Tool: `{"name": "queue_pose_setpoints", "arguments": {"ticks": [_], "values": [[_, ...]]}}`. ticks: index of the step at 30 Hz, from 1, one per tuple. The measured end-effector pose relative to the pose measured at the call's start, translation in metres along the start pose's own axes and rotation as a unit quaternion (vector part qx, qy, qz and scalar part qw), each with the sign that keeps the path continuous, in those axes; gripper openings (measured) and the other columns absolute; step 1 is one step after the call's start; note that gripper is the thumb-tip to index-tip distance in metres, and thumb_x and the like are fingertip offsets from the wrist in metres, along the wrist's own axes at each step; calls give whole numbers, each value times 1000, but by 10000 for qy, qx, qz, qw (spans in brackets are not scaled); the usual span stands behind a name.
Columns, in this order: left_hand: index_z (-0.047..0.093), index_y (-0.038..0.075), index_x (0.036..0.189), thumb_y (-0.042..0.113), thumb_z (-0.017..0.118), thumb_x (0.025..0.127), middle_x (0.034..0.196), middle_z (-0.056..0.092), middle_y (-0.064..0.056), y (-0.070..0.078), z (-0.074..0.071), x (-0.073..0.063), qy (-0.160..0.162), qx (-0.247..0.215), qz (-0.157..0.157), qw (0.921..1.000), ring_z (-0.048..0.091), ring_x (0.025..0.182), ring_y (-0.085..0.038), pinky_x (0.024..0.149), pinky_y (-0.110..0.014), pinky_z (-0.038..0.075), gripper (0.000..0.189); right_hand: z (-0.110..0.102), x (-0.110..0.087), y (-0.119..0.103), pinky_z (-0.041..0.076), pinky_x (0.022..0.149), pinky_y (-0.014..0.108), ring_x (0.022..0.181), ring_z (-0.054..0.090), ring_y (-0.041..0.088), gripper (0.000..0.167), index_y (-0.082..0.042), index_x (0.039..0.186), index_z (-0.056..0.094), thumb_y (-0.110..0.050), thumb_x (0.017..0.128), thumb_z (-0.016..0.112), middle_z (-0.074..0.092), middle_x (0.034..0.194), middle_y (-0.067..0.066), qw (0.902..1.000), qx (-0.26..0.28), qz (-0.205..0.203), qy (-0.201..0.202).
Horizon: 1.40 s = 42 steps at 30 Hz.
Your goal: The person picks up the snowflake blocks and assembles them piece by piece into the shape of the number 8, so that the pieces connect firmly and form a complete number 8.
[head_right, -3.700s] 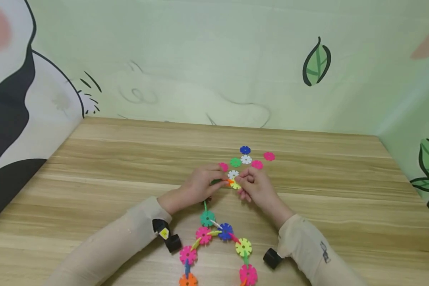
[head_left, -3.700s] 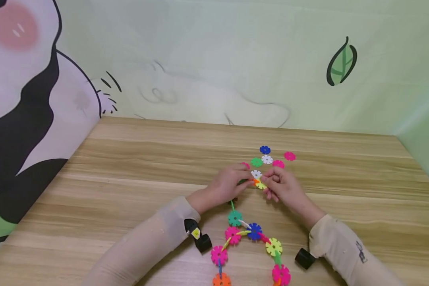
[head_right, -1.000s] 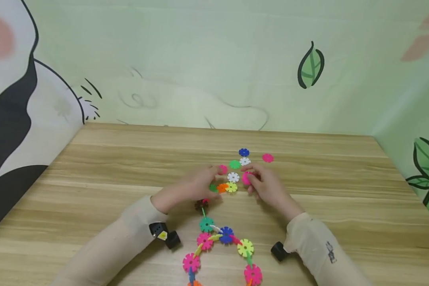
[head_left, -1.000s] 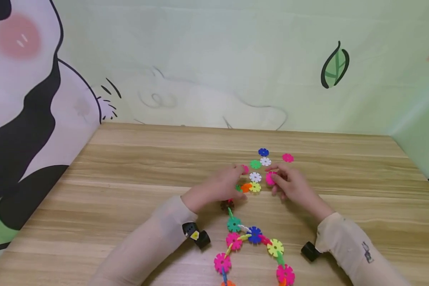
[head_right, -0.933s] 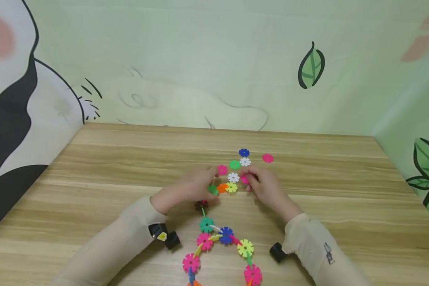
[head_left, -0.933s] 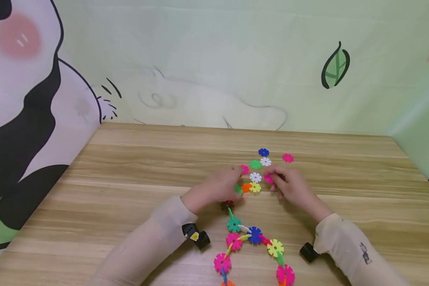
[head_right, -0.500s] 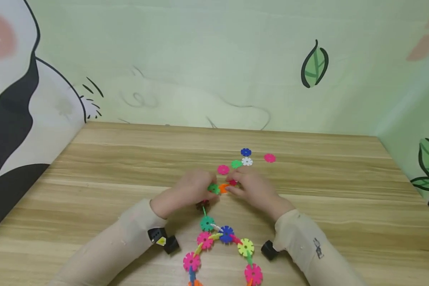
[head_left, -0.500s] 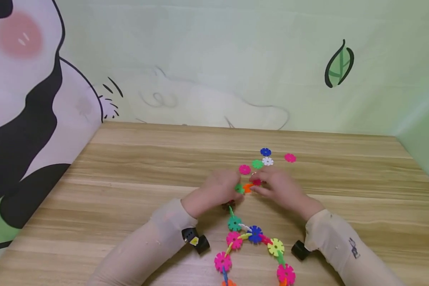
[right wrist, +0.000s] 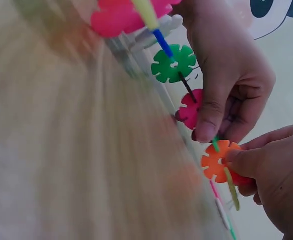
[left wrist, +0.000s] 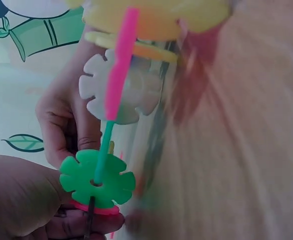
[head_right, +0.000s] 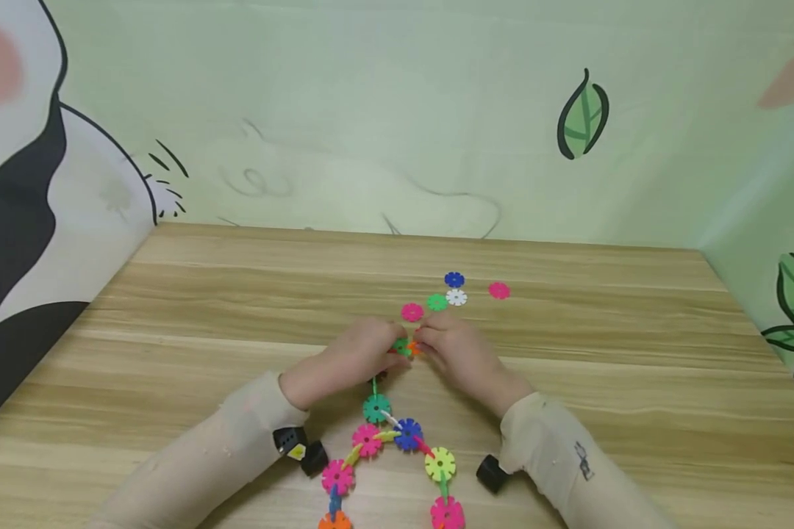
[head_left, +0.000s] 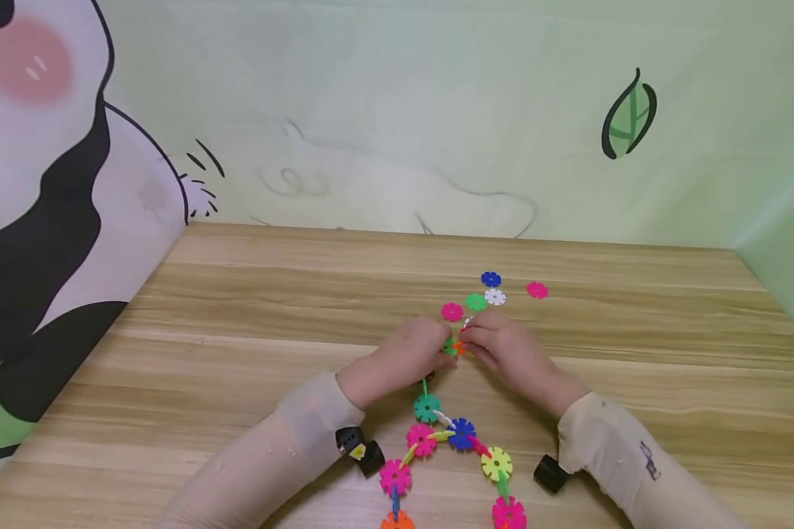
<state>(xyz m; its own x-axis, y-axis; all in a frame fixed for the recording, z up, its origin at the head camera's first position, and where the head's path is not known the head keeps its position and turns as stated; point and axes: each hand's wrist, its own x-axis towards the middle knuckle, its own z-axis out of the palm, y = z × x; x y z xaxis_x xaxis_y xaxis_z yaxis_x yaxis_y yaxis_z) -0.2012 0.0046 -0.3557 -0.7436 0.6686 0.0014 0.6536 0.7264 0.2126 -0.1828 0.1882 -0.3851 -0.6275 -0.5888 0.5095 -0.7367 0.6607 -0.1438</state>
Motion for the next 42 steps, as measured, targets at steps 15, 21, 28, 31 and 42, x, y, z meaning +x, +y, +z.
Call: {"name": "queue_pose_setpoints", "arguments": {"ticks": [15,21,28,31,42], "values": [[59,15,86,44,70,84,69,52,5,-1,-12,0,-718,497,-502,9949,45,61,-11,51,-23,38,31,-21,0,6,54,80,39,90,63,23,21,-2,112,68,-6,94,59,68,99,10,9795,887,1780,-334],[62,14,120,49,66,86,106,65,1,-2,-10,4,-373,501,199,9979,61,91,-15,78,-29,52,49,-30,-6,11,48,64,24,71,54,16,30,-4,122,58,-6,92,62,66,84,8,9586,1154,2584,-312],[57,13,133,42,65,90,113,63,-1,-3,5,16,-84,247,830,9962,57,97,-14,89,-29,49,53,-34,-16,7,48,60,19,68,55,12,11,-2,98,66,-7,89,67,67,81,6,9513,1314,2746,-480],[58,14,132,40,65,90,110,62,-1,-5,7,16,-79,54,946,9955,53,92,-13,85,-28,47,49,-33,-21,4,47,60,20,68,53,11,7,-5,94,70,-8,88,67,68,79,3,9524,1272,2696,-633],[64,13,124,36,65,91,116,67,0,-8,11,15,-86,-258,855,9960,59,100,-14,92,-30,47,41,-20,-27,-6,44,59,19,64,47,5,5,-12,85,69,-14,89,67,62,72,-6,9658,880,2311,-784]]}}
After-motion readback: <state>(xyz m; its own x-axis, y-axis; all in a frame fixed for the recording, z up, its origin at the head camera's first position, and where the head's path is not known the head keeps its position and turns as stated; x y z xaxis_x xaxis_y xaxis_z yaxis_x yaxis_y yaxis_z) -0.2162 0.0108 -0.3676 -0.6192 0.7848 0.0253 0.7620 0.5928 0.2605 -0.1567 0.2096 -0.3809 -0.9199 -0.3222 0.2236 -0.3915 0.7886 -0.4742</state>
